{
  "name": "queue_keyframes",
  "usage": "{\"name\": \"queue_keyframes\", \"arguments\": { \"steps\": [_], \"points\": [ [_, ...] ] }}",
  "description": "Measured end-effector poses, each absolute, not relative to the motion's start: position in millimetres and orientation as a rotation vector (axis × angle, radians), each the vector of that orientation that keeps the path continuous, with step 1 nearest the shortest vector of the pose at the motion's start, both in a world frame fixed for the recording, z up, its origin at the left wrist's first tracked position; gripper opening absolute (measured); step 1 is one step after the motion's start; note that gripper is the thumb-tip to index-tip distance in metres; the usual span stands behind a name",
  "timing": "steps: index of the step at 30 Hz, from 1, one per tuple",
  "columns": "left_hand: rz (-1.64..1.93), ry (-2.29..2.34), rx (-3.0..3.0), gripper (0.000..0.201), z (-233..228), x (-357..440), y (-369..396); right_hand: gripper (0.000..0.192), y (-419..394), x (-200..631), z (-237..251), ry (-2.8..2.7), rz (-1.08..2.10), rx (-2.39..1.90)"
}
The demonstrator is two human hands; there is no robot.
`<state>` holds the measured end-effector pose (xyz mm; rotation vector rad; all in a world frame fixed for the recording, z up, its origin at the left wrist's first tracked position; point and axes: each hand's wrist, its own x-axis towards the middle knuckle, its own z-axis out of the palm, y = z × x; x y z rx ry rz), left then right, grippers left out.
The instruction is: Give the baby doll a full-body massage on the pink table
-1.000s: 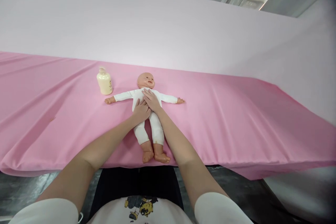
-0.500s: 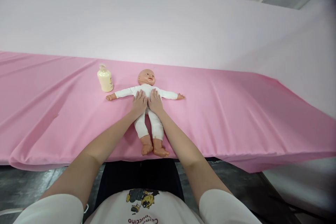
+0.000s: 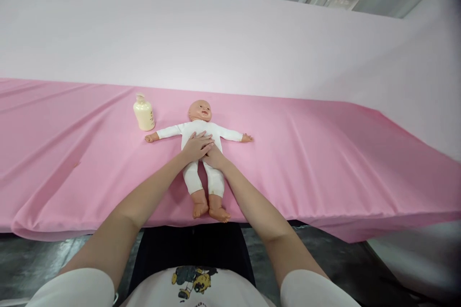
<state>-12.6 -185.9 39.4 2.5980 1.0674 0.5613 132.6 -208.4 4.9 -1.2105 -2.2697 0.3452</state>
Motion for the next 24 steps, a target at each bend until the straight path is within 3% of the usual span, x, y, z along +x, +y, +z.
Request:
{"name": "queue_keyframes", "arguments": {
  "steps": [4, 6, 15, 24],
  "points": [
    [0.561, 1.099, 2.556, 0.050, 38, -8, -165, 0.027, -206, 135, 9, -2.206, 0.424, -1.190],
    [0.530, 1.113, 2.563, 0.050, 37, -6, -153, 0.021, -206, 135, 11, -2.164, 0.462, -1.175],
    [0.579, 1.266, 2.587, 0.053, 27, 0, -126, 0.034, -205, 136, 21, -2.031, 0.636, -1.031],
    [0.704, 1.603, 2.406, 0.061, 5, -26, -120, 0.035, -212, 143, 23, -1.839, 0.826, -1.081]
  ]
}}
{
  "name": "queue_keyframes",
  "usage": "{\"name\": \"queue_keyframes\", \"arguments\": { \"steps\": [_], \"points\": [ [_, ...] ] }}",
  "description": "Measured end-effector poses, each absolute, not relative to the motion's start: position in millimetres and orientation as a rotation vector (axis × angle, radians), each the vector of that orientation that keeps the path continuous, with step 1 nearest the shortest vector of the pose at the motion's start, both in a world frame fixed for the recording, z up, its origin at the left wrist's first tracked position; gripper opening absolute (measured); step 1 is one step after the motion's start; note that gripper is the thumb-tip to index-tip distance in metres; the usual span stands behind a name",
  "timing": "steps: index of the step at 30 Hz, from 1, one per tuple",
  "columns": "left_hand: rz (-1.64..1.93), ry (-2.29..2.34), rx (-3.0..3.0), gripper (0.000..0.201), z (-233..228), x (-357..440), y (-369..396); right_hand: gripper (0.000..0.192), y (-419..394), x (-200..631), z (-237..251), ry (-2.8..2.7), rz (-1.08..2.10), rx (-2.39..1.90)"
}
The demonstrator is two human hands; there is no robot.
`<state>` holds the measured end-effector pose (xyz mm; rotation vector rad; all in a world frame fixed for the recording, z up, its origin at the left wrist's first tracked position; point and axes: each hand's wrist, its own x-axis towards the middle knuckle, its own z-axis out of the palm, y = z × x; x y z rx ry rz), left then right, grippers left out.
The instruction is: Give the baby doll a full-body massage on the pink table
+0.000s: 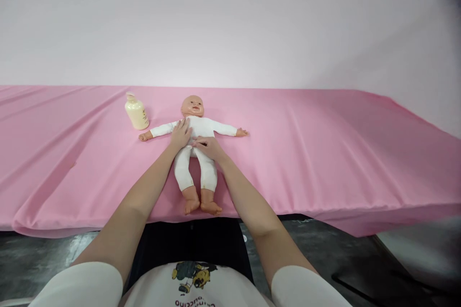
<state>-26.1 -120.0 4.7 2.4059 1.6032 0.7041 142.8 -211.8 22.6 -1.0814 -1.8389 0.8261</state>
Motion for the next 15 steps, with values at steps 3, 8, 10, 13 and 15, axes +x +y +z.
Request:
{"name": "queue_keyframes", "arguments": {
  "steps": [3, 8, 10, 13, 15],
  "points": [
    [0.790, 1.634, 2.297, 0.067, -7, -40, -120, 0.038, -213, 146, 22, -1.781, 0.797, -1.104],
    [0.843, 1.569, 2.293, 0.067, -12, -49, -123, 0.044, -206, 152, 14, -1.849, 0.585, -1.199],
    [0.798, 1.550, 2.314, 0.064, -6, -48, -127, 0.049, -203, 153, 12, -1.910, 0.551, -1.261],
    [0.712, 1.357, 2.487, 0.057, 5, -46, -137, 0.058, -199, 150, 11, -2.019, 0.491, -1.353],
    [0.675, 1.177, 2.601, 0.057, 10, -46, -141, 0.062, -193, 147, 13, -2.092, 0.427, -1.388]
  ]
}}
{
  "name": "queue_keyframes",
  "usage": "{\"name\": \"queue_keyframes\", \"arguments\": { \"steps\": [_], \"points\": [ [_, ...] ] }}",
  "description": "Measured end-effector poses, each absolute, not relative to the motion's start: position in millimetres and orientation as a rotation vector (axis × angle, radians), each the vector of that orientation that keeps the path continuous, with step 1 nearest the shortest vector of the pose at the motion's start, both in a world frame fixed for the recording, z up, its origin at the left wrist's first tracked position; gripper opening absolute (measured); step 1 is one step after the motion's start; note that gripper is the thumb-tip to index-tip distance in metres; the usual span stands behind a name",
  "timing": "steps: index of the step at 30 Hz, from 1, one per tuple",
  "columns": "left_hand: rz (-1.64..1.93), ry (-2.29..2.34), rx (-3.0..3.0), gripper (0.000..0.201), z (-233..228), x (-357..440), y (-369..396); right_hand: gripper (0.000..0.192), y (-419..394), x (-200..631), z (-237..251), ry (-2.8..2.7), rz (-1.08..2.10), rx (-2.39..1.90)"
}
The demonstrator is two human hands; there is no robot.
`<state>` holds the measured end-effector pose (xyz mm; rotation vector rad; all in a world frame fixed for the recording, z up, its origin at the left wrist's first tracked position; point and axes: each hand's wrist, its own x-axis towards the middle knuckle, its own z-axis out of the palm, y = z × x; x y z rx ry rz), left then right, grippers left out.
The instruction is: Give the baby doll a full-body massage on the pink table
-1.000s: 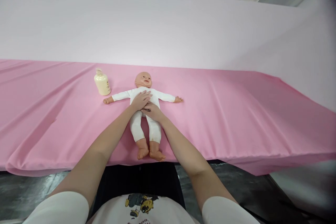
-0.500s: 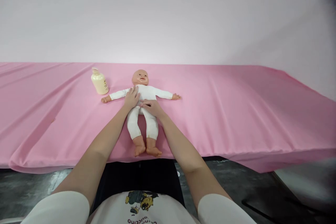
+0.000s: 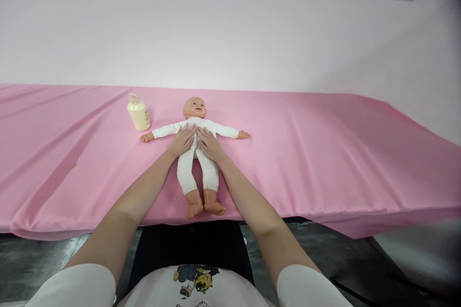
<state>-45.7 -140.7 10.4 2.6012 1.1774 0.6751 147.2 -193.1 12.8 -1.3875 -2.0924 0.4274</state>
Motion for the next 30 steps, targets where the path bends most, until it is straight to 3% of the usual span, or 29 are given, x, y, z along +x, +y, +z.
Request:
{"name": "queue_keyframes", "arguments": {
  "steps": [5, 13, 22, 30],
  "points": [
    [0.687, 1.128, 2.567, 0.061, 10, -45, -136, 0.063, -167, 144, 15, -2.201, 0.375, -1.397],
    [0.814, 1.398, 2.272, 0.056, 3, -49, -123, 0.076, -140, 164, -1, -1.814, 0.411, -1.748],
    [0.914, 1.821, 2.219, 0.052, 1, -68, -115, 0.066, -151, 214, -10, -1.728, 0.062, -2.042],
    [0.774, 1.613, 2.254, 0.057, 0, -69, -114, 0.071, -148, 196, -6, -1.726, 0.290, -1.892]
  ]
}}
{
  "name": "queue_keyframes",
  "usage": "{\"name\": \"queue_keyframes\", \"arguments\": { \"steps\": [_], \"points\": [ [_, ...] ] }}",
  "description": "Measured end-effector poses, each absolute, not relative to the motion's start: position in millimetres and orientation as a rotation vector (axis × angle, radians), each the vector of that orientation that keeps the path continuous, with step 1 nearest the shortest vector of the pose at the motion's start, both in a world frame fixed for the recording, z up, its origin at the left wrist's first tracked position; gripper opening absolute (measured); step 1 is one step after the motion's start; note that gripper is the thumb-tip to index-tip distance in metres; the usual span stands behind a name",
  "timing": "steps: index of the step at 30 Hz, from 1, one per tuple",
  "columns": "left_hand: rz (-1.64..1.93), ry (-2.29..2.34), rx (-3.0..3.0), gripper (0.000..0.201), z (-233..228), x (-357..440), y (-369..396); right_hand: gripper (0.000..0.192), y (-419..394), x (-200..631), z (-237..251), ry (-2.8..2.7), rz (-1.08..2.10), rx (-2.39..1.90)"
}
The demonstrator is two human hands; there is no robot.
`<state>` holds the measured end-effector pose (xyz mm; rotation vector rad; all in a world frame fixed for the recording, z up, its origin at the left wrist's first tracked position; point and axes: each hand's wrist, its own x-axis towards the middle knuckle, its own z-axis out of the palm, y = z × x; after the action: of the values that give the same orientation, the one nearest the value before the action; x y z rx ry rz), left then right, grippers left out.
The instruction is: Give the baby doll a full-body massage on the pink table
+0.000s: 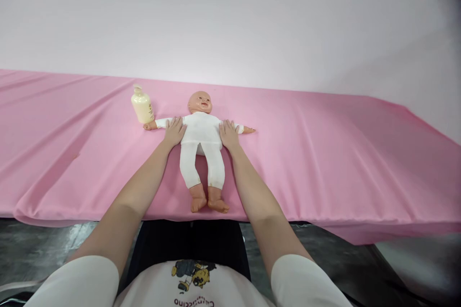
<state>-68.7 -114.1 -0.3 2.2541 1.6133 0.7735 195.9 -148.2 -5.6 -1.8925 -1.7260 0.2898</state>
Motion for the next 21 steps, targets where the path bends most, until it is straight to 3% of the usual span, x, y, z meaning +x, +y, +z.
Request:
{"name": "queue_keyframes", "arguments": {
  "steps": [4, 7, 13, 17, 21],
  "points": [
    [0.709, 1.339, 2.244, 0.063, 0, -63, -116, 0.078, -154, 181, 4, -1.923, 0.546, -1.656],
    [0.683, 1.134, 2.341, 0.069, 6, -58, -127, 0.085, -161, 168, 12, -2.072, 0.541, -1.529],
    [0.632, 0.937, 2.475, 0.069, 22, -52, -148, 0.070, -171, 154, 21, -2.226, 0.472, -1.350],
    [0.865, 0.876, 2.259, 0.049, 22, -52, -145, 0.047, -174, 152, 22, -2.044, 0.466, -1.234],
    [1.064, 0.906, 1.881, 0.031, 24, -50, -139, 0.042, -177, 151, 23, -1.822, 0.601, -1.143]
  ]
}}
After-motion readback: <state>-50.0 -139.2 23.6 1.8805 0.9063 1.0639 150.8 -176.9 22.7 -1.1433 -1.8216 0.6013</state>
